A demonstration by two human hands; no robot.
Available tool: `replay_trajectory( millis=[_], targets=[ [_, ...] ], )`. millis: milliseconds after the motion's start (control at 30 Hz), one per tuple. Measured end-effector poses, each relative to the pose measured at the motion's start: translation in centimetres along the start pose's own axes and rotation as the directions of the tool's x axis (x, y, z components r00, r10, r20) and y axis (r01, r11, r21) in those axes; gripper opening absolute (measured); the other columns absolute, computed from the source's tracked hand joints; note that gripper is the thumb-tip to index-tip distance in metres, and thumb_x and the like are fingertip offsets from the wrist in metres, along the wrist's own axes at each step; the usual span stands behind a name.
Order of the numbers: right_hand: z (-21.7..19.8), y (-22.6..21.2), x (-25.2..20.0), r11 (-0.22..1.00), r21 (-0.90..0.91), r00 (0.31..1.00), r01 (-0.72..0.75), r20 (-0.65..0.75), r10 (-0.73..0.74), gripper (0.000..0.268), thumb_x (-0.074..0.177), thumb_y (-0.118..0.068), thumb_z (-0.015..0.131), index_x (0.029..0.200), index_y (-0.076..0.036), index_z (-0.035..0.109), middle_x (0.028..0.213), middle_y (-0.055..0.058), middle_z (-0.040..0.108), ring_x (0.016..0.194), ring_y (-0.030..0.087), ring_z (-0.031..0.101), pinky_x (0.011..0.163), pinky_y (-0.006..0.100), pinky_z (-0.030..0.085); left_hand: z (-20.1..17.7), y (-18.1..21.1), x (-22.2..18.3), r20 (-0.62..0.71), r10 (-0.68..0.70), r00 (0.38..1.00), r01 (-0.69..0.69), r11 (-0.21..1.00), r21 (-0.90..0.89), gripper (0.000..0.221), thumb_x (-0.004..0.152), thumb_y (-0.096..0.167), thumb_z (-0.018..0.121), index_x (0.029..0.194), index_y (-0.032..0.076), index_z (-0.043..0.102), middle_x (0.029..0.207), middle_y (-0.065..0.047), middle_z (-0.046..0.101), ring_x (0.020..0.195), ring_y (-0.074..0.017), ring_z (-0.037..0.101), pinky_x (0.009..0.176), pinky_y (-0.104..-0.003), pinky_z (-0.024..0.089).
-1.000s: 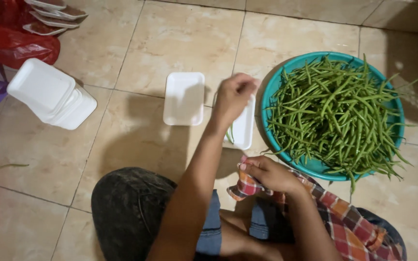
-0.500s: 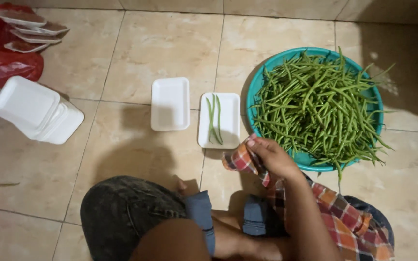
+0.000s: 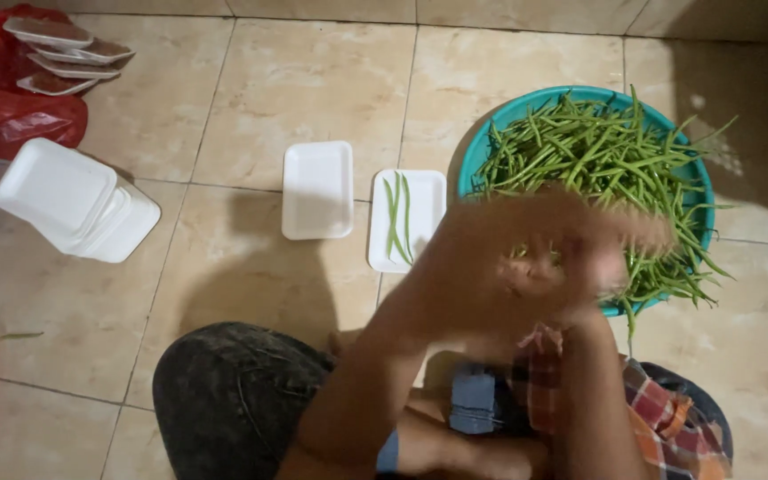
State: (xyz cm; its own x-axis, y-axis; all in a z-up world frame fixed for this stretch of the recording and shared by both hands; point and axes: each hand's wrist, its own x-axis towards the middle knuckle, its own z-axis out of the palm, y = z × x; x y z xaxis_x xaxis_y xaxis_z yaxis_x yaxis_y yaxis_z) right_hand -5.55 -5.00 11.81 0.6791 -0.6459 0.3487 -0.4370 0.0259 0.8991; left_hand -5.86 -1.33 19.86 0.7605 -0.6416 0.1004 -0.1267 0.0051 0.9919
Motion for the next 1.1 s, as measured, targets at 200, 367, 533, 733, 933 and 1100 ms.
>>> replay_trajectory(
  millis=[200, 367, 533, 733, 933, 1100],
  targets=[
    [17.6, -15.9, 7.1, -0.700, 0.497, 0.207, -0.512, -0.720, -0.662, 0.036, 0.096, -0.014, 0.071, 0.061, -0.006, 0.065, 0.047, -0.006, 0.047, 0.041, 0.003, 0.039, 0.042, 0.020, 0.027, 1.7, -23.1, 17.3, -0.258, 0.009, 0.966, 0.053, 0.971, 0.232, 0.021, 0.089, 0.026, 0.066, 0.107, 0.023, 0.076, 0.096, -0.006, 0.082, 0.096, -0.0295, 0.079, 0.086, -0.045, 0.064],
    [18.5, -14.5, 7.9, -0.707, 0.329, 0.226, -0.626, -0.791, -0.569, 0.033, 0.097, -0.012, 0.066, 0.065, -0.003, 0.065, 0.049, -0.001, 0.051, 0.042, 0.008, 0.041, 0.042, 0.024, 0.031, 3.9, -34.6, 21.4, -0.233, -0.308, 0.922, 0.363, 0.898, 0.248, 0.031, 0.095, 0.031, 0.062, 0.093, 0.004, 0.078, 0.068, -0.009, 0.071, 0.067, -0.0268, 0.071, 0.070, -0.046, 0.062],
    [18.4, -15.7, 8.4, -0.663, 0.119, 0.414, -0.739, -0.695, -0.587, 0.038, 0.099, -0.020, 0.065, 0.065, -0.003, 0.061, 0.040, 0.005, 0.048, 0.030, 0.012, 0.043, 0.036, 0.024, 0.032, 4.9, -33.9, 22.5, -0.314, -0.229, 0.922, 0.301, 0.931, 0.206, 0.026, 0.089, 0.029, 0.066, 0.068, 0.013, 0.069, 0.052, 0.000, 0.059, 0.051, -0.0180, 0.058, 0.049, -0.036, 0.050],
    [17.4, -15.5, 9.5, -0.608, -0.149, 0.606, -0.780, -0.425, -0.673, 0.030, 0.103, -0.030, 0.064, 0.081, -0.008, 0.063, 0.063, 0.010, 0.060, 0.058, 0.020, 0.063, 0.066, 0.032, 0.052, 4.6, -31.9, 21.2, -0.399, -0.336, 0.853, 0.418, 0.898, 0.139, 0.023, 0.078, 0.034, 0.067, 0.095, 0.022, 0.078, 0.079, 0.000, 0.078, 0.079, -0.0223, 0.077, 0.075, -0.037, 0.063],
    [18.6, -18.6, 10.1, -0.503, -0.385, 0.593, -0.774, -0.164, -0.788, 0.027, 0.104, -0.036, 0.060, 0.103, -0.010, 0.068, 0.103, 0.010, 0.071, 0.100, 0.028, 0.071, 0.101, 0.047, 0.053, 2.3, -26.5, 16.1, -0.561, -0.087, 0.823, 0.243, 0.947, 0.209, 0.024, 0.087, 0.027, 0.071, 0.108, 0.016, 0.076, 0.097, -0.013, 0.078, 0.101, -0.0358, 0.074, 0.087, -0.049, 0.060],
    [15.2, -15.5, 8.6, -0.392, -0.459, 0.554, -0.798, -0.300, -0.777, 0.025, 0.100, -0.041, 0.064, 0.098, -0.016, 0.068, 0.089, 0.004, 0.063, 0.095, 0.024, 0.068, 0.102, 0.046, 0.054, 3.2, -20.8, 10.5, -0.572, 0.081, 0.816, 0.097, 0.957, 0.275, 0.020, 0.091, 0.017, 0.068, 0.109, 0.009, 0.074, 0.096, -0.022, 0.075, 0.100, -0.0427, 0.072, 0.083, -0.052, 0.059]
  ],
)
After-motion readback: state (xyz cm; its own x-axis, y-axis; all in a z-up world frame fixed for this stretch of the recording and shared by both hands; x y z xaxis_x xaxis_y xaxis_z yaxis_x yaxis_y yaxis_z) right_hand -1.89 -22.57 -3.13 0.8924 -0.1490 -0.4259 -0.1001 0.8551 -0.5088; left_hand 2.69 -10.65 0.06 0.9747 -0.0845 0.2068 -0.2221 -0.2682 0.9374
